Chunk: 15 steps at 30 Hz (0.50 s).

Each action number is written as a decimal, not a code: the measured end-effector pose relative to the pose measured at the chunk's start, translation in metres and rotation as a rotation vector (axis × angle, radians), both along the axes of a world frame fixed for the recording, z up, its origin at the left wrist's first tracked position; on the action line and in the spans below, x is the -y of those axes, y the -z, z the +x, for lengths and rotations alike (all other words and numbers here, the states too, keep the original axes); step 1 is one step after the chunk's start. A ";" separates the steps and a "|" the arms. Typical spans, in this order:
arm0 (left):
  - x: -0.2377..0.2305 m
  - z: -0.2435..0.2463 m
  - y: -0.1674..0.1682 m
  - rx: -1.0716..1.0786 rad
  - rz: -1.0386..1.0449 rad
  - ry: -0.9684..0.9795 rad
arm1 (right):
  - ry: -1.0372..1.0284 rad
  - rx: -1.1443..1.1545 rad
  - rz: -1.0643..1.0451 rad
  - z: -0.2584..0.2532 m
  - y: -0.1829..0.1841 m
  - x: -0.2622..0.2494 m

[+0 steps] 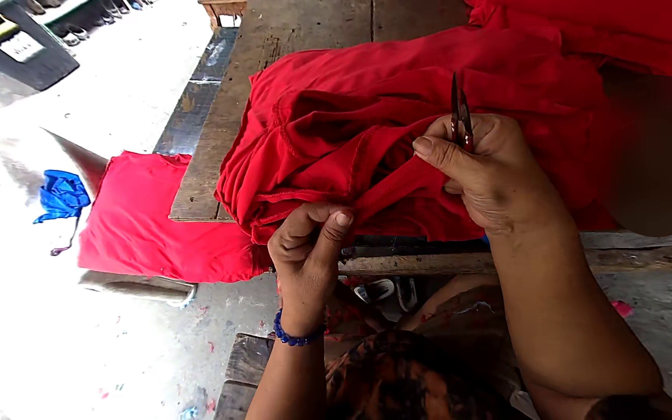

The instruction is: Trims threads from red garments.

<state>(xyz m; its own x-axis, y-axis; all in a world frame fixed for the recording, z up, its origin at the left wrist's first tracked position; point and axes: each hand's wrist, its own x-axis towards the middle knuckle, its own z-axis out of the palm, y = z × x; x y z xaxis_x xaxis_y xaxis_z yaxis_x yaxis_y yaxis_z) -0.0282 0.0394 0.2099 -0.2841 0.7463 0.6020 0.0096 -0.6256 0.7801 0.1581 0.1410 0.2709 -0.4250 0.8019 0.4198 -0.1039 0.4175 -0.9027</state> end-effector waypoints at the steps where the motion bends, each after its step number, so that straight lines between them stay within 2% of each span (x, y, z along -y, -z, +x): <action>1: 0.001 0.001 -0.001 0.001 -0.019 -0.002 | 0.008 0.004 0.005 0.000 0.000 0.000; 6: 0.005 0.004 -0.006 0.019 -0.094 -0.013 | 0.079 0.098 0.147 -0.004 0.005 0.000; 10: 0.008 0.005 -0.010 0.088 -0.062 0.016 | 0.101 0.192 0.303 -0.001 0.002 0.016; 15: 0.013 0.008 -0.014 0.053 -0.033 -0.014 | 0.319 0.474 0.648 0.006 -0.005 0.057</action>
